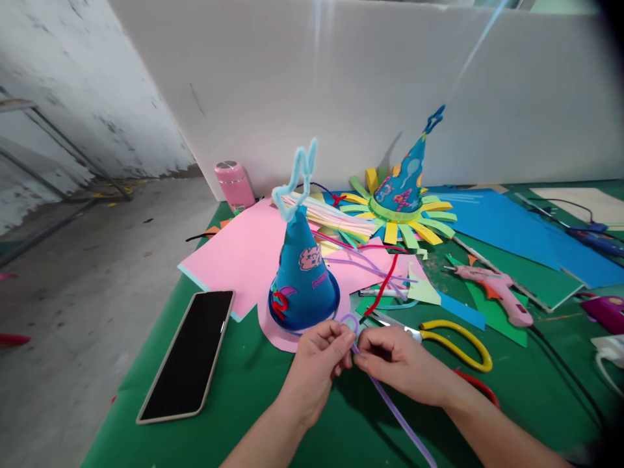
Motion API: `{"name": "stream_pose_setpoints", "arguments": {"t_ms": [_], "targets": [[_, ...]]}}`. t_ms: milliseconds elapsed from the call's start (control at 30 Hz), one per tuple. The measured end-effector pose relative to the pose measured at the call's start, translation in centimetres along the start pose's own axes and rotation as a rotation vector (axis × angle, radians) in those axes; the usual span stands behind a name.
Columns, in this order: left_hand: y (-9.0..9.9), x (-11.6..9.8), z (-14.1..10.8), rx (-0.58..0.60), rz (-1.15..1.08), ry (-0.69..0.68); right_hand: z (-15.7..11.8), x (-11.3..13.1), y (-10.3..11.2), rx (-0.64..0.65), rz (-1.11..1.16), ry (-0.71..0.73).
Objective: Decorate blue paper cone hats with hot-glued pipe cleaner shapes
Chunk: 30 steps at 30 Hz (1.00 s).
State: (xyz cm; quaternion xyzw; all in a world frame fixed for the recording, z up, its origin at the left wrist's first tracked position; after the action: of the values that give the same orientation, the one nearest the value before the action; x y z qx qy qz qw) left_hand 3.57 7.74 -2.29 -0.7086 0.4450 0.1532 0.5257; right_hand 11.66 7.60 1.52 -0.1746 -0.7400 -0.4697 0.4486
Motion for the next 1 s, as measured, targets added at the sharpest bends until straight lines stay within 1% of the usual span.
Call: {"name": "stream_pose_setpoints", "arguments": {"t_ms": [67, 233, 400, 567, 633, 700, 833, 1000], "targets": [[-0.1, -0.1, 0.0, 0.020, 0.041, -0.001, 0.0, 0.0, -0.1, 0.005, 0.002, 0.000], [-0.7, 0.0, 0.0, 0.136, 0.131, 0.023, -0.3, -0.4, 0.1, 0.050, 0.031, -0.021], [-1.4, 0.6, -0.3, 0.238, 0.139, 0.073, -0.5, -1.0, 0.5, 0.087, 0.166, -0.054], [-1.7, 0.8, -0.4, 0.292, 0.161, 0.101, -0.2, -1.6, -0.1, 0.183, 0.339, -0.109], [-1.7, 0.8, -0.3, 0.294, 0.156, 0.098, 0.0, -1.7, -0.4, 0.211, 0.391, -0.116], [-1.4, 0.6, -0.1, 0.269, 0.153, 0.092, 0.2, -1.8, -0.5, 0.215, 0.398, -0.115], [-1.0, 0.6, 0.0, 0.218, 0.207, 0.087, 0.3, -1.8, -0.3, 0.182, 0.317, -0.112], [-1.2, 0.1, 0.0, 0.214, 0.280, 0.030, 0.2, -1.6, -0.2, 0.149, 0.246, -0.083]]}}
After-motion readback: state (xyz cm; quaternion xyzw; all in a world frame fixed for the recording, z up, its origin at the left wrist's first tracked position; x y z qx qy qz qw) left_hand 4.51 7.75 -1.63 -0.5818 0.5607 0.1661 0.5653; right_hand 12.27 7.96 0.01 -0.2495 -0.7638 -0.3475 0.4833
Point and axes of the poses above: each hand's wrist, its own z-axis towards the middle knuckle, its own y-axis out of the back of the hand, x = y × z, the point moved 9 cm from there along z, towards the middle knuckle, and after that the axes turned 13 degrees about -z, right-handed, at the moved point
